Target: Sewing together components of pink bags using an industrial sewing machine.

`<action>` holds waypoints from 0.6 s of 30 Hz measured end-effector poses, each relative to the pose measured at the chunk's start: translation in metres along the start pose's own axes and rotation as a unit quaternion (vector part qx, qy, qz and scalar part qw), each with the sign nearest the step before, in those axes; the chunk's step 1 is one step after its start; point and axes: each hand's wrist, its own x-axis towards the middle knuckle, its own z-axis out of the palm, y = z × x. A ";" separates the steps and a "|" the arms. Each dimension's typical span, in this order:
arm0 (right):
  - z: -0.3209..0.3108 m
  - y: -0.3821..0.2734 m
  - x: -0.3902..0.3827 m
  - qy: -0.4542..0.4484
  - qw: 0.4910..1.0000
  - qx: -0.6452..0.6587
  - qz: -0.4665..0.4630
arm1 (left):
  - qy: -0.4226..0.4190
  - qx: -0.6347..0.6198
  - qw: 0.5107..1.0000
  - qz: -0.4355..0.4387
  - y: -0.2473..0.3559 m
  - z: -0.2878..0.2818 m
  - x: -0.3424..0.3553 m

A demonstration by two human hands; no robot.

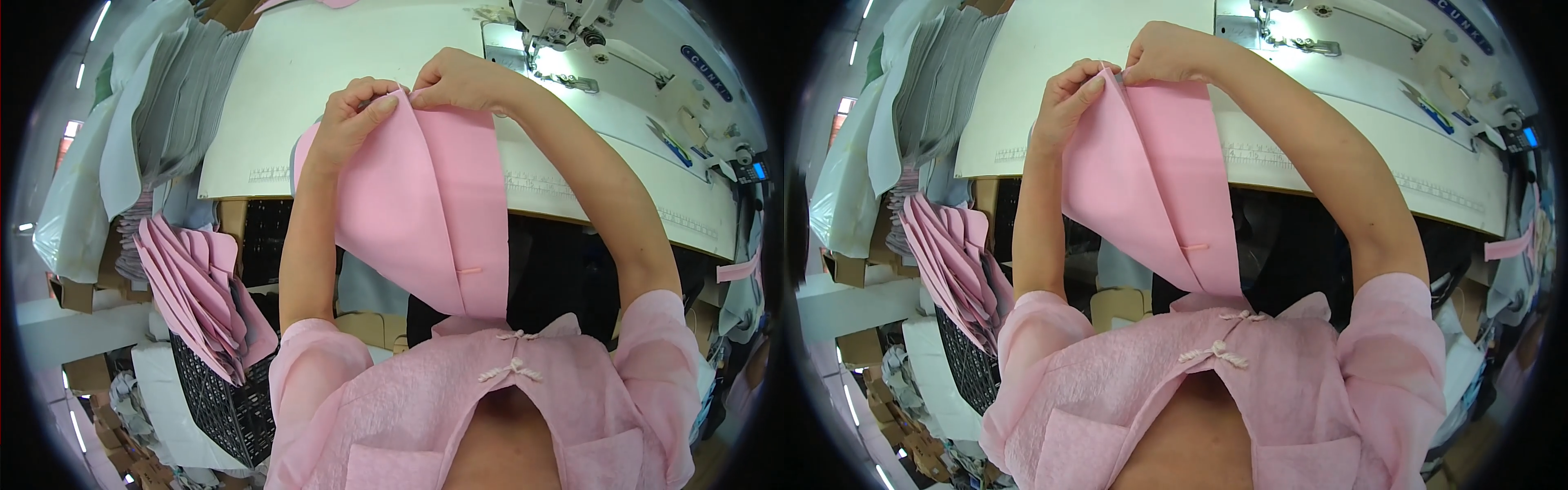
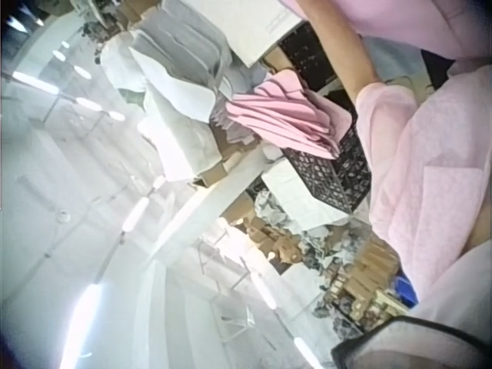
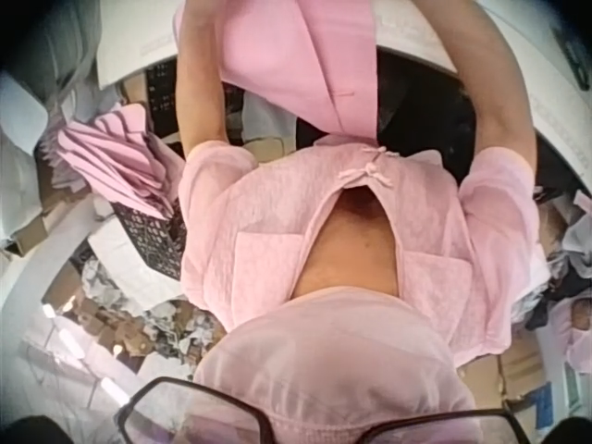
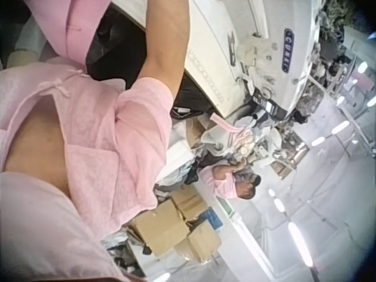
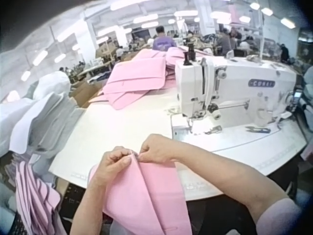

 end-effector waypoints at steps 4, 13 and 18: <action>0.007 0.010 -0.002 0.000 0.995 0.104 -0.009 | -0.023 0.010 0.999 -0.024 0.011 -0.004 -0.002; 0.023 0.018 -0.013 0.023 0.964 0.256 -0.071 | -0.090 0.064 0.993 -0.029 0.054 -0.005 -0.001; 0.024 0.008 -0.026 0.022 0.959 0.273 -0.074 | -0.183 0.047 0.975 -0.118 0.063 -0.010 -0.001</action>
